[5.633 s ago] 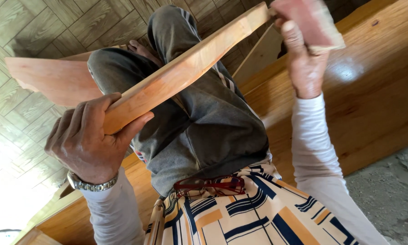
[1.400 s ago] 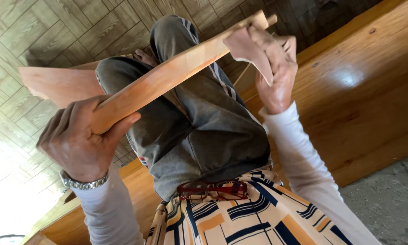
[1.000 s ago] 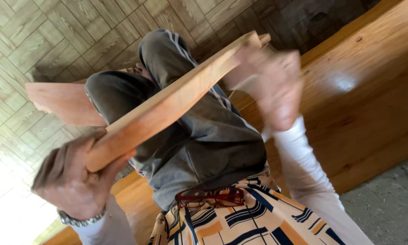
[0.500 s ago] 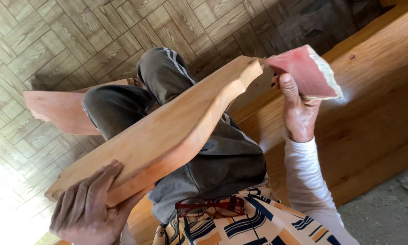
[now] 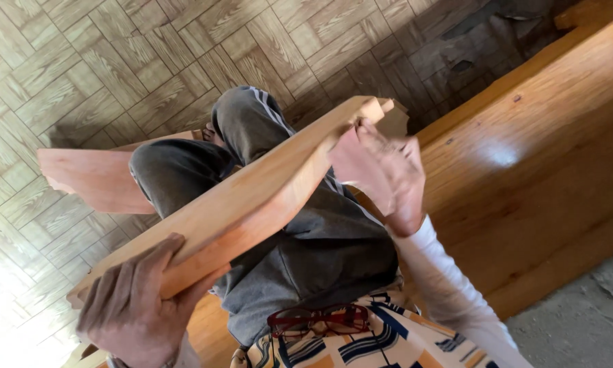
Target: The person sits on the floor and sands a long, light-colored wooden plank using a piece of sandpaper. They hold the plank with their left hand and rub the sandpaper along its length with their right hand, occasionally rotating the plank to sand different edges and surfaces.
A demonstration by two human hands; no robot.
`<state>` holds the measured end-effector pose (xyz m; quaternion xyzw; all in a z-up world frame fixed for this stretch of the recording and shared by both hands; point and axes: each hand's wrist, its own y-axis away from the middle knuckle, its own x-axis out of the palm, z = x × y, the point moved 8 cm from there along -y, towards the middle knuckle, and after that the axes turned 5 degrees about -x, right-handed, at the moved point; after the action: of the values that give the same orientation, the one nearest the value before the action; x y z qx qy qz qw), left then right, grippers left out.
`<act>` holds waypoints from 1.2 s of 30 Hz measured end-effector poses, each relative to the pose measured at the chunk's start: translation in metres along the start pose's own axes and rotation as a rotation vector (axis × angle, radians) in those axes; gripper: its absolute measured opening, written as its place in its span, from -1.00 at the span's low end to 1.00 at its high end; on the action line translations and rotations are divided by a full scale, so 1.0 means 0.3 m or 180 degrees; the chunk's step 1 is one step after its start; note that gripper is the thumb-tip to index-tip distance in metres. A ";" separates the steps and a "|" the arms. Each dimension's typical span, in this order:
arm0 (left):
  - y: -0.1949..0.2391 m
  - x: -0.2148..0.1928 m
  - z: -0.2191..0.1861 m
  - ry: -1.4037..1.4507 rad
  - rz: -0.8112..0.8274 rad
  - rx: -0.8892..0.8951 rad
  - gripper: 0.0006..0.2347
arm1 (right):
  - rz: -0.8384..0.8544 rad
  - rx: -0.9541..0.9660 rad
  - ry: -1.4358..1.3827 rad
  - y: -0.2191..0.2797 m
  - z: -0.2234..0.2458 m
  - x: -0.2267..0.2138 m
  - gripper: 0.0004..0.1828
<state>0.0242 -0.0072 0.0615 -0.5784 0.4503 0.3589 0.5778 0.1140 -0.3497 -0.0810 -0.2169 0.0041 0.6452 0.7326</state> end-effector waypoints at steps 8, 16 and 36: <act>-0.047 -0.002 -0.045 -0.0115 -0.0163 0.0177 -0.45 | 0.0317 -0.0950 0.0445 -0.134 0.151 0.026 -0.69; -0.123 0.061 -0.009 0.0181 -0.0165 0.0162 -0.52 | -0.0086 -0.0415 0.0236 -0.239 0.095 -0.063 -0.56; -0.168 0.098 -0.036 0.0042 -0.0118 -0.0019 -0.52 | 0.0707 0.0158 -0.0347 -0.249 0.019 0.039 -0.74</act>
<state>0.0801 -0.0247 0.0521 -0.5907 0.4423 0.3456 0.5796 0.1853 -0.3423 -0.0557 -0.1615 0.0042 0.7329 0.6608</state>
